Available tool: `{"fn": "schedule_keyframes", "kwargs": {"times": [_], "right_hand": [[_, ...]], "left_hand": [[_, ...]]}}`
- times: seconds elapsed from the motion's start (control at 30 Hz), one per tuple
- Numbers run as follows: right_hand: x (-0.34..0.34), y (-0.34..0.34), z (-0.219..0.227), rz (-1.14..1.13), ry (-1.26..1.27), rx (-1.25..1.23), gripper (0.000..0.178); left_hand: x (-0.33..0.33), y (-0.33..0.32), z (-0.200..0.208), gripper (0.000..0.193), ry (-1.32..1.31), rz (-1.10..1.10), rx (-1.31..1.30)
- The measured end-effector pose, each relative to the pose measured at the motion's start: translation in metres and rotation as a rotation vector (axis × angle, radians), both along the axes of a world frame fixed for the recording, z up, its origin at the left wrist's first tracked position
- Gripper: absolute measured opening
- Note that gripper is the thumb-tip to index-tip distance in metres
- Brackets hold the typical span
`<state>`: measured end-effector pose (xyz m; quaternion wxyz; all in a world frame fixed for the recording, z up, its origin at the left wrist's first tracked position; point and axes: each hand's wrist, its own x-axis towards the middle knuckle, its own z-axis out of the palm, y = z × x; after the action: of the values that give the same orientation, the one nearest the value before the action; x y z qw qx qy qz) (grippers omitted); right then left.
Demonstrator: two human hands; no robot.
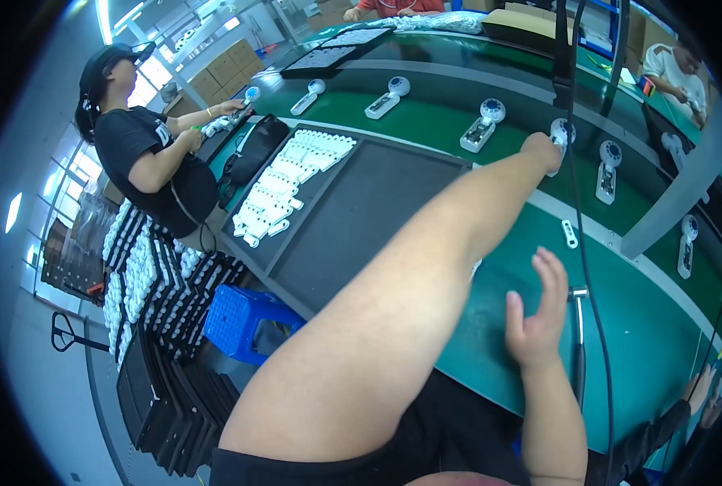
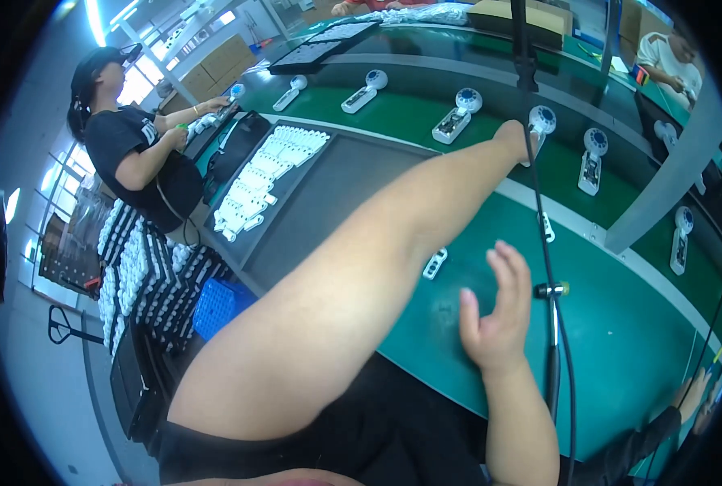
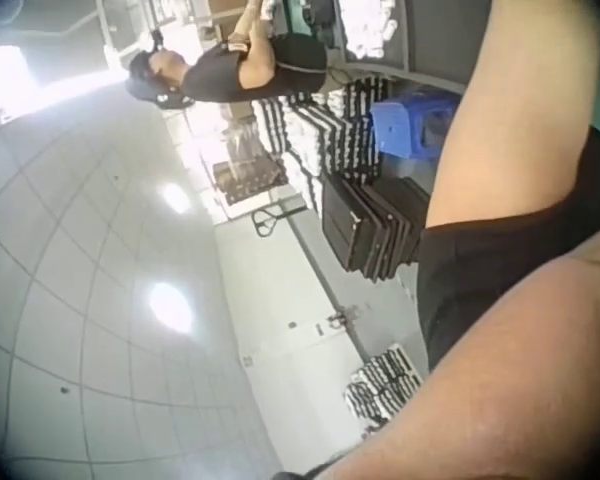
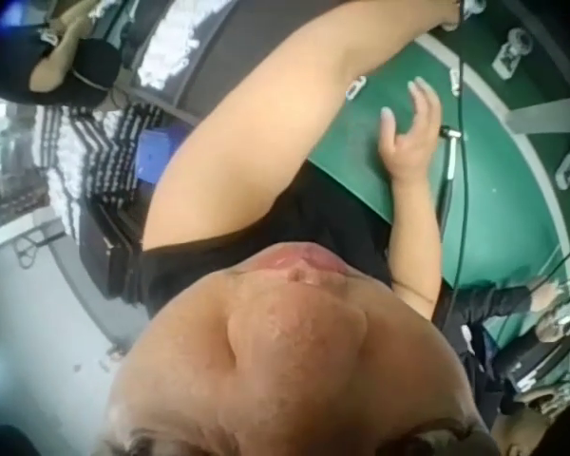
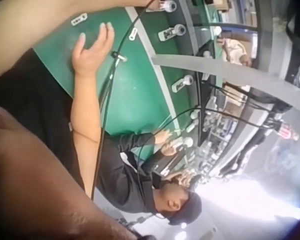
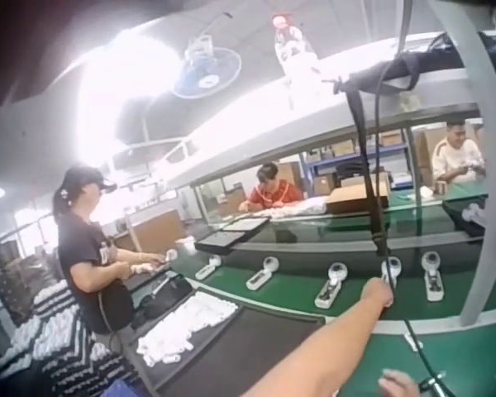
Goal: Assemble electronic device components by fitting plastic parts and tapping them into place with a small hammer.
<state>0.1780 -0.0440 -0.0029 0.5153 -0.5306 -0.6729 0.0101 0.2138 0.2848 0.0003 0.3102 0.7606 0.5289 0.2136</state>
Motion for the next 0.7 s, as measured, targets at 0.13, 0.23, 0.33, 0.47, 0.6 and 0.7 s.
{"fn": "schedule_keyframes", "kwargs": {"times": [0.13, 0.23, 0.33, 0.47, 0.6, 0.7], "right_hand": [[0.0, -0.005, 0.001, 0.028, -0.059, -0.09, 0.059], [-0.001, 0.0, 0.011, 0.024, -0.194, -0.082, 0.06], [-0.001, 0.001, 0.013, 0.039, -0.201, -0.101, 0.058], [0.001, 0.001, 0.001, 0.03, -0.1, -0.132, 0.057], [0.005, 0.012, -0.011, -0.165, 0.097, -0.093, 0.056], [0.009, 0.025, -0.013, -0.159, 0.445, -0.013, 0.066]], "left_hand": [[0.02, 0.013, 0.024, 0.052, 0.324, -0.006, 0.27], [-0.039, 0.041, 0.028, 0.058, 0.417, 0.134, 0.518], [-0.092, 0.078, 0.005, 0.058, 0.563, 0.016, 0.431], [-0.11, 0.062, 0.0, 0.06, 0.543, -0.153, 0.301], [-0.145, -0.05, 0.051, 0.053, 0.294, -0.225, 0.341], [-0.2, -0.159, 0.073, 0.05, 0.279, -0.466, 0.332]]}}
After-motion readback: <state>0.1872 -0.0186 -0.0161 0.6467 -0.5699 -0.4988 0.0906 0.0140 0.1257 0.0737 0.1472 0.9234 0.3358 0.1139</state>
